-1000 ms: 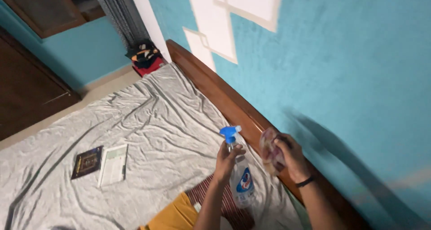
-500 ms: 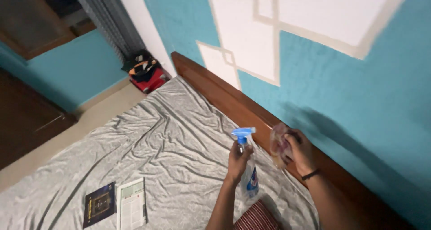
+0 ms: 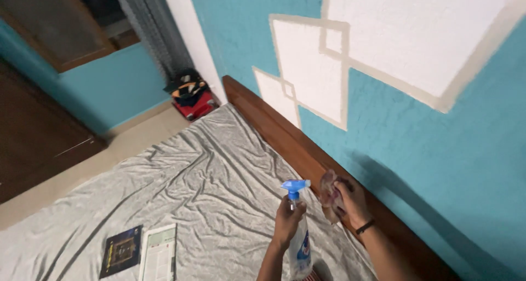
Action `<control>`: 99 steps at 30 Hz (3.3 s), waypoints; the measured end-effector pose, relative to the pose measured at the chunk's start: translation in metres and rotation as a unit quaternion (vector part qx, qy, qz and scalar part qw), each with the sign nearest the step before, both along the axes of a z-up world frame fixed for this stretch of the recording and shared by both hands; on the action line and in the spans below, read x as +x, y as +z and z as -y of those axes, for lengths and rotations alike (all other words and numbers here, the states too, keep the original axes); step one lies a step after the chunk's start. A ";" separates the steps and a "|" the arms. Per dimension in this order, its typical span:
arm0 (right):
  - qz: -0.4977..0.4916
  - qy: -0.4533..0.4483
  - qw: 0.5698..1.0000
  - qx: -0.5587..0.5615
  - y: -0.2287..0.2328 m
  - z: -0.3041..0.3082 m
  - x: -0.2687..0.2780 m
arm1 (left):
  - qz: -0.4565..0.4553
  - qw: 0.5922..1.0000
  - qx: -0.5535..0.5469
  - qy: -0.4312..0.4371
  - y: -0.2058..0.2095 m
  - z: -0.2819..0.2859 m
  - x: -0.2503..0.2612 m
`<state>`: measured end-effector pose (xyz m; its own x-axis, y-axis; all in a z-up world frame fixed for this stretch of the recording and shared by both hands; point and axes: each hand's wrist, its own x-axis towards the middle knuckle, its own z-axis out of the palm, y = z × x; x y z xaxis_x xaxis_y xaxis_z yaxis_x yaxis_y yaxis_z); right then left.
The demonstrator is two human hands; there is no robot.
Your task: The person sprays a cleaning solution onto a cloth and wipes the wooden headboard of a bed, then moves to wipe a wooden chair. The person uses circular motions and repositions the cloth while cleaning the surfaces.
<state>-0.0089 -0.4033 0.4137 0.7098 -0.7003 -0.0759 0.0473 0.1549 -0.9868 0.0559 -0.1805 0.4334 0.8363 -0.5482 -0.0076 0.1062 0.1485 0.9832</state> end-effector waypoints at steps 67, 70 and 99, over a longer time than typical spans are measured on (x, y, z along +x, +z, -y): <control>0.046 -0.097 0.994 -0.035 -0.036 -0.015 0.175 | 0.004 0.998 0.022 -0.063 -0.001 0.001 0.271; 0.015 -0.112 0.993 -0.042 -0.014 0.014 0.186 | 0.001 0.997 0.032 -0.063 0.005 0.023 0.272; 0.015 -0.181 0.978 -0.105 -0.037 0.032 0.347 | -0.107 0.978 0.144 -0.106 -0.105 0.036 0.499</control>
